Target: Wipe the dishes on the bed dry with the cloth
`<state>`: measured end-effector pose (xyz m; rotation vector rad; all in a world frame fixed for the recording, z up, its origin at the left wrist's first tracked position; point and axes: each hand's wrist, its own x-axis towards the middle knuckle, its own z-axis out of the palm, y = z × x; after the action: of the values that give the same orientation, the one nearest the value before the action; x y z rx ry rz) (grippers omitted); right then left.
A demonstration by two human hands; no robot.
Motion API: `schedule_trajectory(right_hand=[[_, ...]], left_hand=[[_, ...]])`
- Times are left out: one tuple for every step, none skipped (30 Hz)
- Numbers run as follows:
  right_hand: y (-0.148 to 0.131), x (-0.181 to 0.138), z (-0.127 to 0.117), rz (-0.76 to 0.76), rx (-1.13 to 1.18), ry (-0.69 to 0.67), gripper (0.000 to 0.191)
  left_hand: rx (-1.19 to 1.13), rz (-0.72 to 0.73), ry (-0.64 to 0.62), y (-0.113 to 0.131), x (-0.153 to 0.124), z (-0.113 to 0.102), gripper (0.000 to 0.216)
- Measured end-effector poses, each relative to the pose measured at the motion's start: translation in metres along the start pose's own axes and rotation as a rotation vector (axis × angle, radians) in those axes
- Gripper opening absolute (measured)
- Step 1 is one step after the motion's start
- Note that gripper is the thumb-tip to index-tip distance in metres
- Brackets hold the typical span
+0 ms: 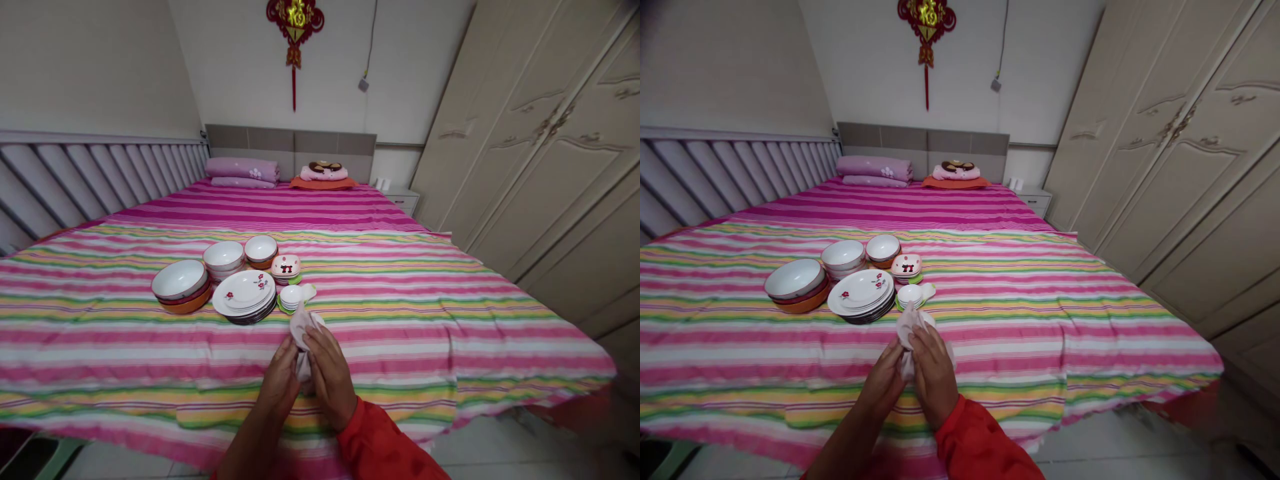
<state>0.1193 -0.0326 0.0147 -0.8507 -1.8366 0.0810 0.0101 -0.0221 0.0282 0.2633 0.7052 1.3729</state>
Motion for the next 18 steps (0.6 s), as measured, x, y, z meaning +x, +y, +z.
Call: schedule_trajectory(right_hand=[[0.000, 0.003, 0.000, -0.034, -0.015, -0.022, 0.047], [0.001, 0.006, 0.000, -0.059, -0.026, -0.041, 0.046], [0.002, 0.010, 0.001, -0.073, -0.033, -0.054, 0.045], [0.003, 0.015, 0.001, -0.074, -0.035, -0.059, 0.044], [0.004, 0.020, 0.001, -0.059, -0.030, -0.057, 0.041], [0.005, 0.026, 0.001, -0.027, -0.016, -0.051, 0.038], [0.005, 0.031, 0.000, 0.018, 0.009, -0.043, 0.035], [0.006, 0.035, -0.001, 0.079, 0.047, -0.031, 0.033], [0.006, 0.039, -0.002, 0.155, 0.101, -0.017, 0.030], [0.007, 0.043, -0.004, 0.243, 0.172, -0.002, 0.029], [0.008, 0.045, -0.005, 0.338, 0.258, 0.018, 0.029], [0.009, 0.046, -0.006, 0.437, 0.353, 0.043, 0.029], [0.011, 0.047, -0.007, 0.532, 0.449, 0.073, 0.030], [0.012, 0.046, -0.007, 0.615, 0.542, 0.103, 0.031], [0.012, 0.044, -0.007, 0.682, 0.626, 0.136, 0.033], [0.012, 0.041, -0.006, 0.731, 0.692, 0.173, 0.036], [0.012, 0.036, -0.004, 0.763, 0.737, 0.205, 0.039], [0.010, 0.031, -0.002, 0.782, 0.756, 0.230, 0.041]], left_hand=[[0.028, -0.001, -0.030, 0.000, -0.001, 0.000, 0.033], [0.059, -0.001, -0.057, 0.000, -0.002, 0.001, 0.037], [0.094, -0.001, -0.080, 0.000, -0.003, 0.002, 0.039], [0.132, 0.001, -0.103, 0.001, -0.003, 0.002, 0.038], [0.172, 0.005, -0.126, 0.001, -0.004, 0.002, 0.036], [0.211, 0.012, -0.144, 0.002, -0.005, 0.002, 0.033], [0.250, 0.017, -0.155, 0.002, -0.006, 0.002, 0.031], [0.286, 0.019, -0.161, 0.003, -0.006, 0.001, 0.030], [0.313, 0.018, -0.165, 0.004, -0.007, 0.001, 0.030], [0.330, 0.016, -0.169, 0.005, -0.008, 0.000, 0.029], [0.335, 0.014, -0.174, 0.006, -0.008, -0.001, 0.029], [0.326, 0.015, -0.177, 0.007, -0.008, -0.001, 0.028], [0.300, 0.017, -0.174, 0.007, -0.008, -0.001, 0.027], [0.256, 0.022, -0.160, 0.007, -0.008, 0.000, 0.026], [0.201, 0.026, -0.133, 0.007, -0.007, 0.001, 0.025], [0.138, 0.027, -0.097, 0.007, -0.006, 0.002, 0.023], [0.074, 0.028, -0.057, 0.007, -0.005, 0.004, 0.022], [0.014, 0.031, -0.023, 0.006, -0.003, 0.006, 0.020]])
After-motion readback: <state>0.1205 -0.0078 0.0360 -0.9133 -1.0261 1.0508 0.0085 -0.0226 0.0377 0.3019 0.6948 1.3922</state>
